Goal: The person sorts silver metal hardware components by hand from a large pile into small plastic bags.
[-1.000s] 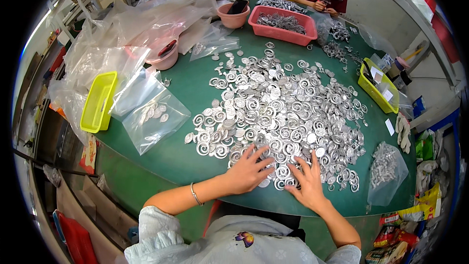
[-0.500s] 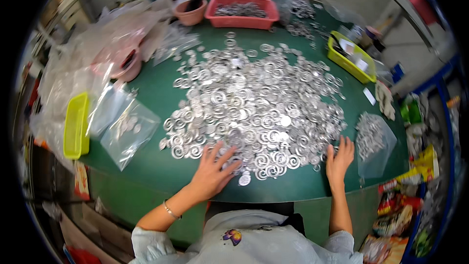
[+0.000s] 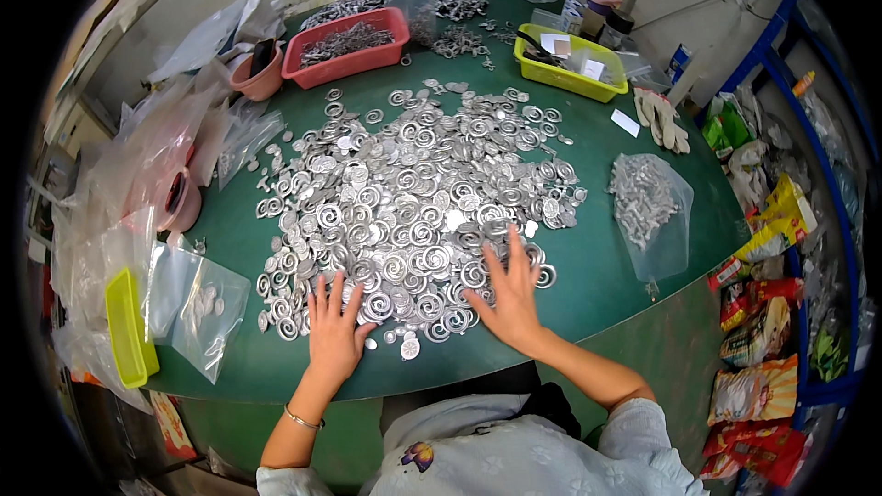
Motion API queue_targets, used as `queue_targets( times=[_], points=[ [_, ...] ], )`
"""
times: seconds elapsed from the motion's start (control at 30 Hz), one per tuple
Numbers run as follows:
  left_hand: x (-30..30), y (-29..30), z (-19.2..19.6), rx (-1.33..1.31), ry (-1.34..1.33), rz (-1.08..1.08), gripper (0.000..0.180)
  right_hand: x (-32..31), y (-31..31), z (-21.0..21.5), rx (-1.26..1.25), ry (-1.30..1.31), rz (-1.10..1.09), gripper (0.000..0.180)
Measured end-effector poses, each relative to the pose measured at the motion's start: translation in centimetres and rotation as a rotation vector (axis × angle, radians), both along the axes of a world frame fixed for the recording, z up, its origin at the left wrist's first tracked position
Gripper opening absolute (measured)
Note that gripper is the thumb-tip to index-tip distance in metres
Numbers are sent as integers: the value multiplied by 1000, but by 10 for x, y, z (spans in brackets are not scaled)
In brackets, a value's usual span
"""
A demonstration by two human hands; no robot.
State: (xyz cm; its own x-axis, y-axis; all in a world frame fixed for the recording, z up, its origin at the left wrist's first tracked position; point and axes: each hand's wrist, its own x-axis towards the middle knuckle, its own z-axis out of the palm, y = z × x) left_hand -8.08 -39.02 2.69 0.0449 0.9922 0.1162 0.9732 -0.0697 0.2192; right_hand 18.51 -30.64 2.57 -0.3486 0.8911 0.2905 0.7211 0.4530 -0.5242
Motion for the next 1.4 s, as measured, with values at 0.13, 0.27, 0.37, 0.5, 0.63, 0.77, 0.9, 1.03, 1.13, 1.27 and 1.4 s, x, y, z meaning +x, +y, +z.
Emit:
queue_targets(
  times=[0.13, 0.27, 0.37, 0.5, 0.63, 0.77, 0.9, 1.03, 1.13, 1.27, 1.4],
  points=[
    [0, 3, 0, 0, 38, 30, 61, -11, 8, 1, 124, 34, 209, 61],
    [1, 0, 3, 27, 30, 64, 53, -31, 11, 1, 107, 61, 510, 52],
    [4, -2, -2, 71, -35, 97, 49, -46, 7, -4, 95, 19, 721, 48],
    [15, -3, 4, 157, -196, 75, 49, -43, 5, 0, 134, 116, 695, 29],
    [31, -9, 16, 120, -279, -83, 54, -5, 32, 25, 115, 442, 320, 16],
    [57, -9, 19, -21, -197, -282, 55, 25, 57, 15, 178, 191, 85, 25],
    [56, -5, 5, -18, -115, -190, 45, 24, 60, -2, 44, 236, 146, 28],
    [36, -4, -5, 103, -111, -62, 36, 32, 65, 1, -69, 262, 42, 25],
    [32, -8, -5, 165, -171, -42, 34, 40, 68, -1, -125, 295, -37, 22],
    [45, 1, 3, 181, -289, -78, 34, 38, 67, -1, 40, 244, 10, 15],
    [63, 18, 17, 147, -339, -165, 43, 53, 74, 6, -126, 407, -116, 8]
  ],
)
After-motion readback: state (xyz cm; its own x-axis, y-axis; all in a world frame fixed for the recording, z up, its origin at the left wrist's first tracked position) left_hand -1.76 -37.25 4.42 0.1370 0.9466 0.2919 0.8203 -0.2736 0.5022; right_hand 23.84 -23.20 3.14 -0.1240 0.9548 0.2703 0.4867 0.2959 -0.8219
